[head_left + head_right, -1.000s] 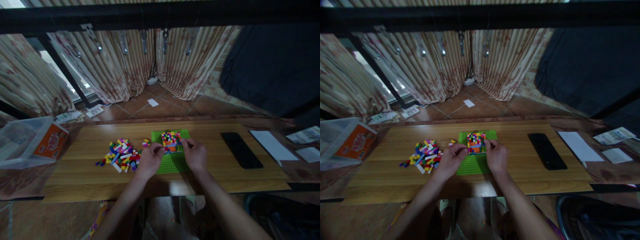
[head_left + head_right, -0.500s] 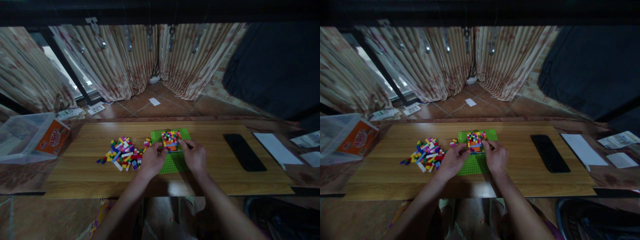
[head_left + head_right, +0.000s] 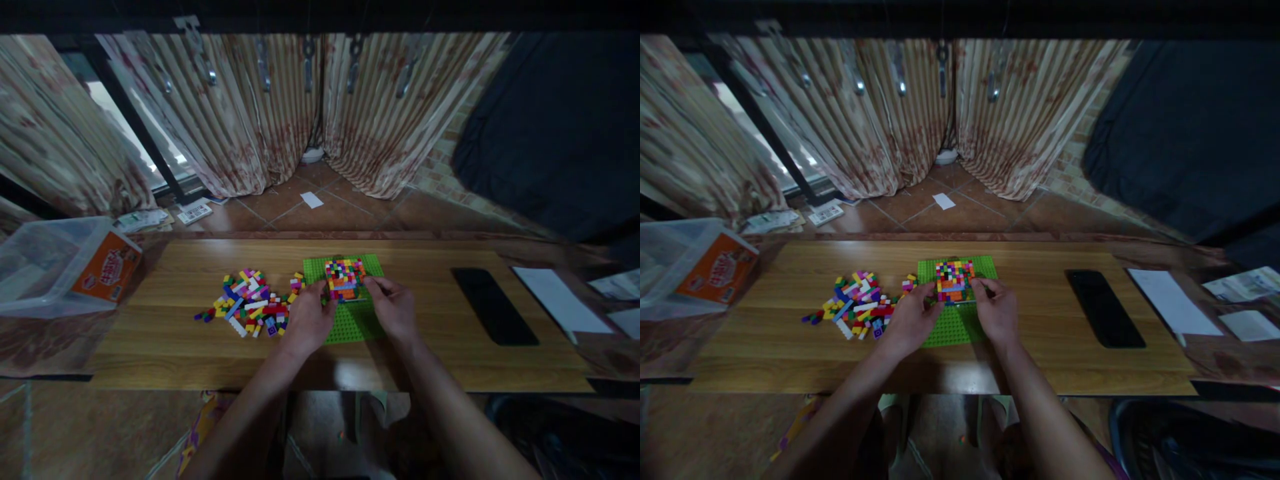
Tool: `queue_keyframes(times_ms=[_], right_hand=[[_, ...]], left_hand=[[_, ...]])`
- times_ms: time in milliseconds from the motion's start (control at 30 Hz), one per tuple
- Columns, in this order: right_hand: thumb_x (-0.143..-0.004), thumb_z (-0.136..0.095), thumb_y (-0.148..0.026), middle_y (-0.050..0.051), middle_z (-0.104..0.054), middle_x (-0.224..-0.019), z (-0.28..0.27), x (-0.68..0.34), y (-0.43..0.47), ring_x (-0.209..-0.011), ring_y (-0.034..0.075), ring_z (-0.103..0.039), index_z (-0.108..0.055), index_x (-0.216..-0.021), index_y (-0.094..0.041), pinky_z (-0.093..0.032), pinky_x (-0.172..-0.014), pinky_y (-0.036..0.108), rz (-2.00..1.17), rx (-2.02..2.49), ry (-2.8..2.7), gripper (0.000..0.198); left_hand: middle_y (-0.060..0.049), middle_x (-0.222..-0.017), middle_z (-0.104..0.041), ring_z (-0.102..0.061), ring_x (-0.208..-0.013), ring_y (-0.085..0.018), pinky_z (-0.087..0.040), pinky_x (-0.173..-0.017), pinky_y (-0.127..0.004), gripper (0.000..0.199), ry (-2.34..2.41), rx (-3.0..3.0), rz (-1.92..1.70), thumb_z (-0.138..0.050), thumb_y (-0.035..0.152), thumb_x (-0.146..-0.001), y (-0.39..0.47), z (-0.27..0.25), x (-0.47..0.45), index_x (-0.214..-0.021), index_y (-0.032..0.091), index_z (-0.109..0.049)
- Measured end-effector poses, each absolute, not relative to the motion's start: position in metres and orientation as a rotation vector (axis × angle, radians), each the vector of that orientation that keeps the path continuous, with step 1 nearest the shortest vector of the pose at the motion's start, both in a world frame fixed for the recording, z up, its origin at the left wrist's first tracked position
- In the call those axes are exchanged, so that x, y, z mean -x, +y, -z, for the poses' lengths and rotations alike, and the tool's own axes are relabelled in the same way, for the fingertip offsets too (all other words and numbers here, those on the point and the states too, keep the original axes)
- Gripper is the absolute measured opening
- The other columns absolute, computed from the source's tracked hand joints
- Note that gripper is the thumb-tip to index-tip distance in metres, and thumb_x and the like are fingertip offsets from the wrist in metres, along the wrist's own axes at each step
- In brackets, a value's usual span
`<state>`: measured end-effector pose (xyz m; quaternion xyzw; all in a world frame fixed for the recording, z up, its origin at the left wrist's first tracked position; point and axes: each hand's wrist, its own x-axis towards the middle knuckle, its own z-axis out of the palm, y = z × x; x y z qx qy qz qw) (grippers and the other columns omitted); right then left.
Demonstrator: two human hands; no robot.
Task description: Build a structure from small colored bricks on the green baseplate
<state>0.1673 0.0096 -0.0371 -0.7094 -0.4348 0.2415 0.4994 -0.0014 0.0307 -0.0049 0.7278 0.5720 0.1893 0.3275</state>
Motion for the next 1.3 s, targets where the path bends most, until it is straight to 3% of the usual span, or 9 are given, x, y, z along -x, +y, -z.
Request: queue_keyframes(times_ms=[233,400,600,967,1300], right_hand=[[-0.072,-0.065,-0.055,0.006,-0.074,-0.072,0.040,-0.171,0.017,-0.067,0.020,-0.064,-0.077,-0.083,-0.014,-0.045,-0.062,0.029,-0.690,1.723,-0.955,0.045],[-0.064,-0.072,-0.050,0.005,-0.072,-0.067,0.036,-0.172,0.022,-0.060,0.017,-0.061,-0.077,-0.073,-0.015,-0.042,-0.057,0.027,-0.743,1.714,-0.855,0.037],[-0.060,-0.074,-0.053,-0.001,-0.062,-0.053,0.030,-0.173,0.026,-0.050,0.012,-0.051,-0.074,-0.066,-0.015,-0.035,-0.051,0.025,-0.780,1.753,-0.855,0.039],[-0.067,-0.062,-0.066,0.011,-0.073,-0.071,0.027,-0.185,0.015,-0.053,0.015,-0.057,-0.073,-0.071,-0.013,-0.041,-0.048,0.025,-0.829,1.768,-0.822,0.055],[-0.077,-0.062,-0.045,0.004,-0.066,-0.063,0.008,-0.177,0.005,-0.051,0.014,-0.053,-0.071,-0.072,-0.015,-0.038,-0.048,0.026,-0.490,1.704,-0.786,0.032]], left_hand=[[-0.011,-0.108,-0.069,-0.065,-0.086,-0.020,-0.050,-0.081,-0.032,0.033,1.448,-1.954,-0.552,-0.054,0.019,-0.084,0.030,0.011,0.002,-0.116,0.015,-0.062],[-0.009,-0.100,-0.069,-0.064,-0.085,-0.021,-0.050,-0.081,-0.033,0.029,1.453,-2.005,-0.546,-0.053,0.018,-0.084,0.028,0.009,0.000,-0.111,0.017,-0.063],[-0.010,-0.098,-0.068,-0.064,-0.088,-0.023,-0.050,-0.082,-0.033,0.027,1.491,-2.033,-0.561,-0.053,0.017,-0.084,0.026,0.010,-0.003,-0.108,0.016,-0.063],[-0.010,-0.105,-0.069,-0.065,-0.094,-0.022,-0.050,-0.085,-0.032,0.034,1.425,-2.039,-0.586,-0.051,0.015,-0.085,0.031,0.017,-0.005,-0.116,0.018,-0.062],[-0.013,-0.119,-0.067,-0.065,-0.103,-0.023,-0.049,-0.095,-0.034,0.046,1.410,-1.989,-0.591,-0.051,0.010,-0.082,0.028,0.010,0.000,-0.127,0.013,-0.058]])
